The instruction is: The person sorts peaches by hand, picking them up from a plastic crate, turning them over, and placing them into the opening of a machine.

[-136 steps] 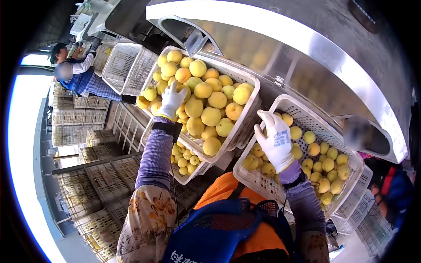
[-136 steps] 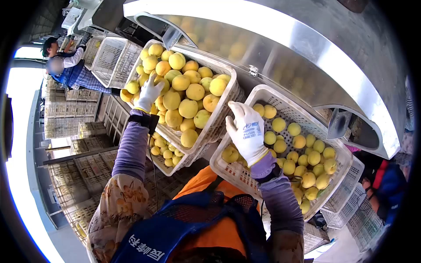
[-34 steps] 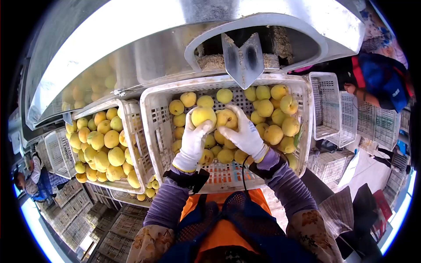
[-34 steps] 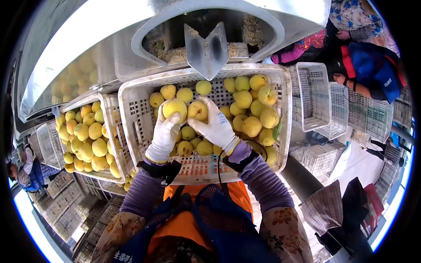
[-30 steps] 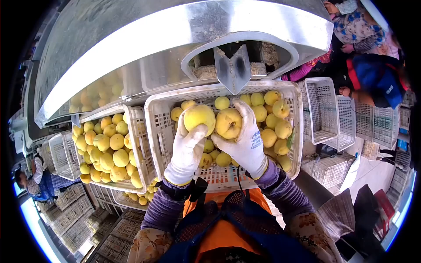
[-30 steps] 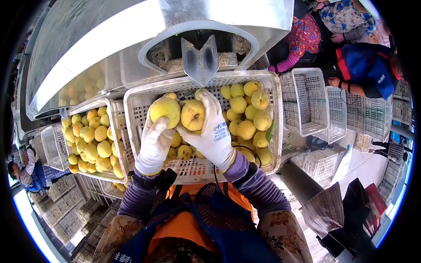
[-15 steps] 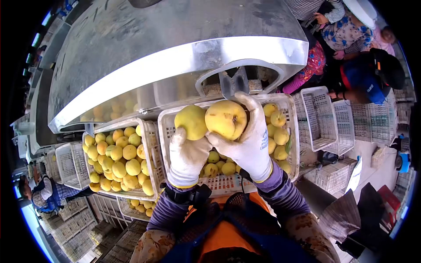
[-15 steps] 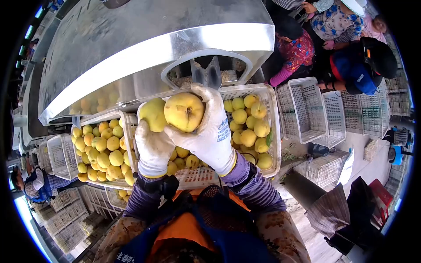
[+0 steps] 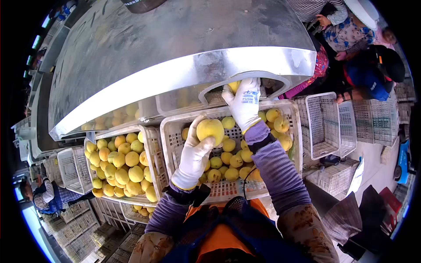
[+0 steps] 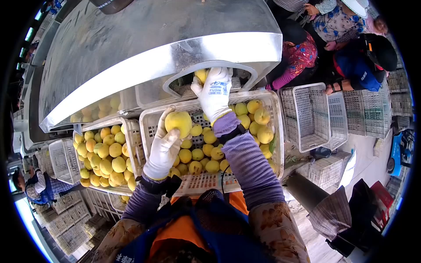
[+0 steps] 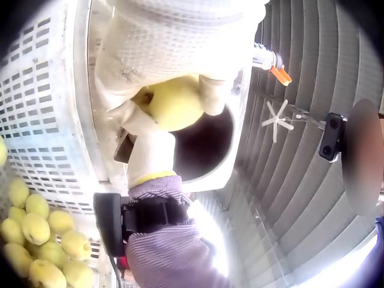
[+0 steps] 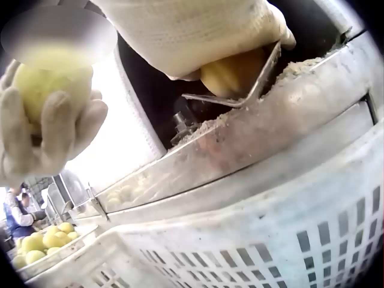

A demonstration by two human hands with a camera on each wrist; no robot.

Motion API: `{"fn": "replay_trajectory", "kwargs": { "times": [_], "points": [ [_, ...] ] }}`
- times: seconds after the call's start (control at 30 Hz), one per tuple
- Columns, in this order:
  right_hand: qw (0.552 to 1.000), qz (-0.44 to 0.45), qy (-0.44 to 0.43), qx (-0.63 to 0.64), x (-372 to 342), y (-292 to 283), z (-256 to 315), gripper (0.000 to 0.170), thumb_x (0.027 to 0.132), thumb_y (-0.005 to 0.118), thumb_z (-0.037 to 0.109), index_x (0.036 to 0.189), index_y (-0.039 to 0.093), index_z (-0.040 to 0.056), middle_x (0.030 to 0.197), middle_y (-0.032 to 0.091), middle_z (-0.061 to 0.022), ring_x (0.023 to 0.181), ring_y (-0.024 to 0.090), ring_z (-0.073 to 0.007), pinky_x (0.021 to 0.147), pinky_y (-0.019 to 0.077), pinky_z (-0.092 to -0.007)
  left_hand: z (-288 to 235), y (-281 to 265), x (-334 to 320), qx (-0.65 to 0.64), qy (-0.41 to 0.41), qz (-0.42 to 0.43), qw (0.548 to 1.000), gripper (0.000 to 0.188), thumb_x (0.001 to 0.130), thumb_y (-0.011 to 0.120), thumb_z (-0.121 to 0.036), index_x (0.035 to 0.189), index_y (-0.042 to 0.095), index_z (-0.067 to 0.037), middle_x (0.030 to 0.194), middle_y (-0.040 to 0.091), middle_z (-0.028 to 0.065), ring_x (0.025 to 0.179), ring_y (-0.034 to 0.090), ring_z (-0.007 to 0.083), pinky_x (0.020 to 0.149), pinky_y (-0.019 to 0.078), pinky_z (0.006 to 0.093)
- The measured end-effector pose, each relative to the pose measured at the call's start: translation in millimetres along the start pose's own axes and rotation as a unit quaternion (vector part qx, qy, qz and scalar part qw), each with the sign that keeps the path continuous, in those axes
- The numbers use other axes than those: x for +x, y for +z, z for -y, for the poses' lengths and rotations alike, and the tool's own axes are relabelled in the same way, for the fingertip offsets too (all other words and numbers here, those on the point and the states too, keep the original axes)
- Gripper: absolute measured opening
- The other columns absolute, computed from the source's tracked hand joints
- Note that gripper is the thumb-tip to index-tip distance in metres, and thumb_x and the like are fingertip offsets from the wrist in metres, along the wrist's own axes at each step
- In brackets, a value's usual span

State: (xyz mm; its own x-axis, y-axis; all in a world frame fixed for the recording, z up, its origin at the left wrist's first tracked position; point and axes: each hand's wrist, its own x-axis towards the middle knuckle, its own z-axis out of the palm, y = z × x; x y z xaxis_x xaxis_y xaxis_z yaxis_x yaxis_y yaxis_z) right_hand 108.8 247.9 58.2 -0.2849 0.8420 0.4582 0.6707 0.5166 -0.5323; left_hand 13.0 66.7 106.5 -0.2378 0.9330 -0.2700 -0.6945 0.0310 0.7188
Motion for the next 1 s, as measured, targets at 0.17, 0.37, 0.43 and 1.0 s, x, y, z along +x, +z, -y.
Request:
{"fn": "replay_trajectory", "kwargs": {
  "times": [0.17, 0.37, 0.43, 1.0],
  "points": [
    [0.984, 0.106, 0.027, 0.144, 19, -72, 26, 0.08, 0.085, 0.075, 0.045, 0.134, 0.043, -0.0099, 0.128, 0.051, -0.0321, 0.119, 0.053, -0.0429, 0.097, 0.0444, -0.0482, -1, 11, 20, -0.075, -0.017, -0.012, 0.997, 0.056, 0.101, 0.058, -0.039, 0.144, 0.042, -0.008, 0.136, 0.054, 0.0116, 0.122, 0.057, 0.0272, 0.101, 0.05, 0.0512],
    [0.949, 0.091, 0.071, 0.295, -70, -101, 68, 0.088, 0.073, 0.085, 0.027, 0.142, 0.038, -0.004, 0.136, 0.05, -0.0281, 0.125, 0.053, -0.0449, 0.107, 0.0439, -0.0476, 5, 29, 8, 0.058, 0.071, 0.031, 0.995, 0.05, 0.103, 0.052, -0.034, 0.141, 0.048, -0.002, 0.139, 0.055, 0.015, 0.133, 0.05, 0.0273, 0.115, 0.0378, 0.0435],
    [0.964, 0.045, 0.02, 0.261, -60, -102, 68, 0.079, 0.074, 0.083, 0.021, 0.138, 0.043, -0.0022, 0.13, 0.056, -0.0247, 0.117, 0.058, -0.0416, 0.101, 0.0487, -0.0431, -8, 55, 8, 0.005, 0.075, 0.036, 0.996, 0.058, 0.103, 0.05, -0.043, 0.144, 0.043, -0.003, 0.147, 0.046, 0.0181, 0.138, 0.044, 0.0286, 0.119, 0.0333, 0.0399],
    [0.999, 0.029, -0.009, 0.02, 40, -33, 12, 0.048, 0.079, 0.078, 0.045, 0.079, 0.068, -0.0014, 0.072, 0.066, -0.0179, 0.068, 0.064, -0.0366, 0.073, 0.0517, -0.0466, 103, -104, 0, 0.476, -0.04, -0.256, 0.84, 0.061, 0.094, 0.065, -0.03, 0.144, 0.046, -0.002, 0.142, 0.049, 0.0195, 0.13, 0.049, 0.0301, 0.107, 0.0422, 0.0392]
  ]
}}
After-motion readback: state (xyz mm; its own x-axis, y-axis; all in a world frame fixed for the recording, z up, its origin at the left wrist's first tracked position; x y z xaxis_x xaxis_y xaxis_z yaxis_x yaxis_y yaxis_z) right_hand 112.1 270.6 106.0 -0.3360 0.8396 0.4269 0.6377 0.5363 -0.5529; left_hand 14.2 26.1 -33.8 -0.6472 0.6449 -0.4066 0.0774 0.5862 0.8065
